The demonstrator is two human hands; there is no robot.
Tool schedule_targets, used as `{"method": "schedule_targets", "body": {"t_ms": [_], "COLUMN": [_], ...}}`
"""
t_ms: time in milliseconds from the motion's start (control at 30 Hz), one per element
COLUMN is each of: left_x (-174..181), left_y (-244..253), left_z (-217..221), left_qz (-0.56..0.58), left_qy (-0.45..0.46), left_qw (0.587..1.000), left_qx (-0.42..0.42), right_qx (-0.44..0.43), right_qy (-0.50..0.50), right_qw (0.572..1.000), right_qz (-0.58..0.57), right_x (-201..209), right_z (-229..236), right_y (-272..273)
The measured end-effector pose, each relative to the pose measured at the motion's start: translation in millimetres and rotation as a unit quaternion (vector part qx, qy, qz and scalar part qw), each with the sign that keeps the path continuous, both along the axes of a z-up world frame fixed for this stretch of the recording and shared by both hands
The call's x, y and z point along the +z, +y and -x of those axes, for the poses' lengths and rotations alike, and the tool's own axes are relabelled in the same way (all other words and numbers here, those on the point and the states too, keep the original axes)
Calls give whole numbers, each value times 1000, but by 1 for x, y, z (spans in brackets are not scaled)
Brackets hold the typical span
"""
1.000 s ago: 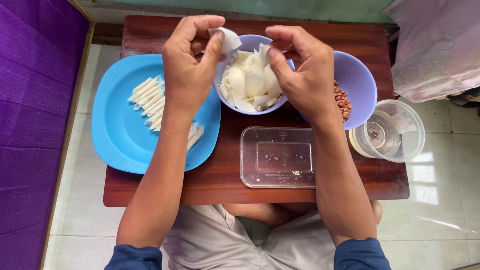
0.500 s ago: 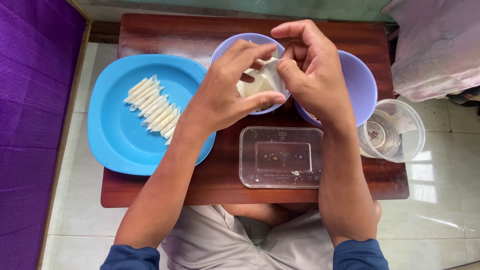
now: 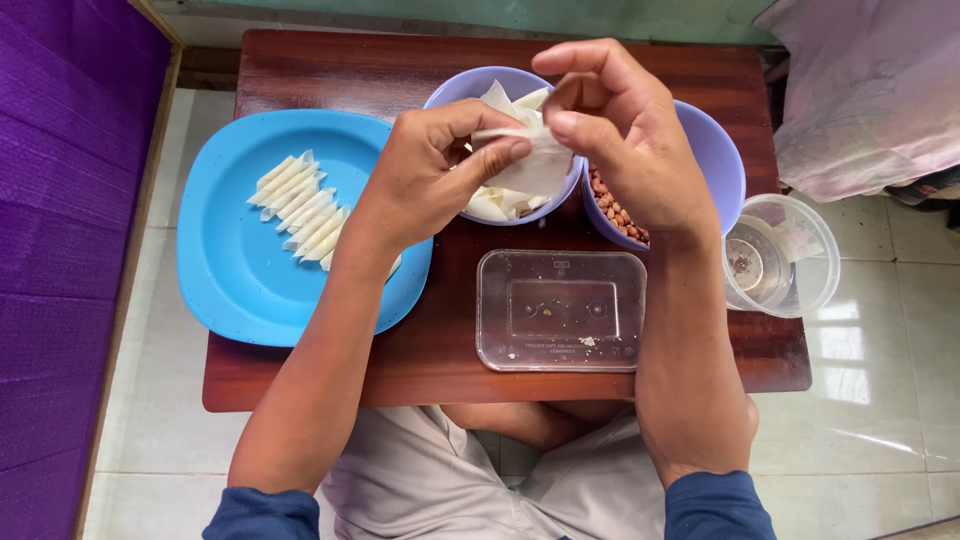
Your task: A person is manually wrapping peanuts into small square wrappers to create thin snack rolls.
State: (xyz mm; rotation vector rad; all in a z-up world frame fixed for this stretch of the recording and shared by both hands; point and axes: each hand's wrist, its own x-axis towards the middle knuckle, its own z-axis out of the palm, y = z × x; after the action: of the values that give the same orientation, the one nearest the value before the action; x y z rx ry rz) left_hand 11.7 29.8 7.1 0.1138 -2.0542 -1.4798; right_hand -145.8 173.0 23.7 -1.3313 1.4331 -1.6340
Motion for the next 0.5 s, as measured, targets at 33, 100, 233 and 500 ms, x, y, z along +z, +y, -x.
{"method": "schedule_targets", "body": {"t_ms": [33, 100, 233, 500], "left_x": [0, -1, -2, -2], "left_y": [0, -1, -7, -16], "left_z": [1, 1, 0, -4], "left_qz": [1, -15, -35, -35], "left_qy": [1, 6, 20, 49], "left_qw": [1000, 1000, 999, 998], "left_qx": [0, -5, -2, 32], "right_qx": [0, 32, 8, 15], "right_qy": [1, -12, -24, -16], "right_qw": [1000, 999, 999, 998], "right_qz": [1, -32, -42, -66], "right_x": [3, 7, 0, 2], "right_z": [-1, -4, 3, 13], "right_y": [0, 0, 0, 7]}}
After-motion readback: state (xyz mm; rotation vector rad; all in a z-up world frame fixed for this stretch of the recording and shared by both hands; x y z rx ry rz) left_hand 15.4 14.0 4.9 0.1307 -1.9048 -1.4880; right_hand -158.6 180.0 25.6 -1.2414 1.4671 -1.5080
